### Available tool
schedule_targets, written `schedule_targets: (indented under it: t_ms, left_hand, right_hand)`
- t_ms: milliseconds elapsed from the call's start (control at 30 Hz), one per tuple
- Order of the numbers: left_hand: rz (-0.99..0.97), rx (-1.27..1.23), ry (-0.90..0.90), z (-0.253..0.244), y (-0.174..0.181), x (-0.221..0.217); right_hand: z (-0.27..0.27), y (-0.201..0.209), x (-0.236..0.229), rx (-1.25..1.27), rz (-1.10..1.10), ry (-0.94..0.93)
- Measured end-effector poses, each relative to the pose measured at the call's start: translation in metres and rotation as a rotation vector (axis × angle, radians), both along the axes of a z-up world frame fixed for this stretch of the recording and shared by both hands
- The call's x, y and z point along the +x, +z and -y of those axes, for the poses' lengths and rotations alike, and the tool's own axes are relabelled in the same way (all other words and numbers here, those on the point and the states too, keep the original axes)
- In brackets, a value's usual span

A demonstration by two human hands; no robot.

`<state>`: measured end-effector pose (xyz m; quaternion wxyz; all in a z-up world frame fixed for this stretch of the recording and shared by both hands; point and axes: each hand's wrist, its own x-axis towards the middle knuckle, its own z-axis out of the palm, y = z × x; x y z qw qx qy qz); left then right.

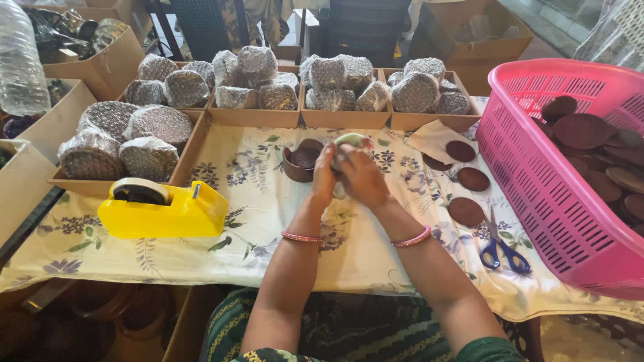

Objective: The recorder is packaging small brown circular items into boxes, using bubble wrap and tape.

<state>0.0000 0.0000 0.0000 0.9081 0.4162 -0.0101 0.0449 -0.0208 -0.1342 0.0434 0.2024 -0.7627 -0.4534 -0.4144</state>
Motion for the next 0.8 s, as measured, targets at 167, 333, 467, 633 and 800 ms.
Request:
schedule_targets:
  t_ms: [167, 333, 467, 633, 800]
  left_hand:
    - [0.207, -0.094, 0.037, -0.009, -0.016, 0.010]
    - [0.088, -0.103, 0.134, -0.010, -0.018, 0.013]
    - [0.087, -0.134, 0.111, -0.010, -0.017, 0.012]
    - [-0.044, 0.033, 0.111, -0.004, -0.012, 0.010]
    - [0.130, 0.212, -0.015, -0.002, 0.003, -0.008]
  right_hand:
    - [-0.007, 0.007, -0.011, -0.096, 0.024, 0.086]
    - [-0.003, 0.000, -0.004, -0.119, 0.052, 0.055]
    - [0.004, -0.002, 0.002, -0.066, 0.006, -0.021]
    - [0.008, 0.008, -0.002, 0.129, -0.013, -0.100]
    - [0.000, 0.003, -0.003, -0.019, 0.057, 0.127]
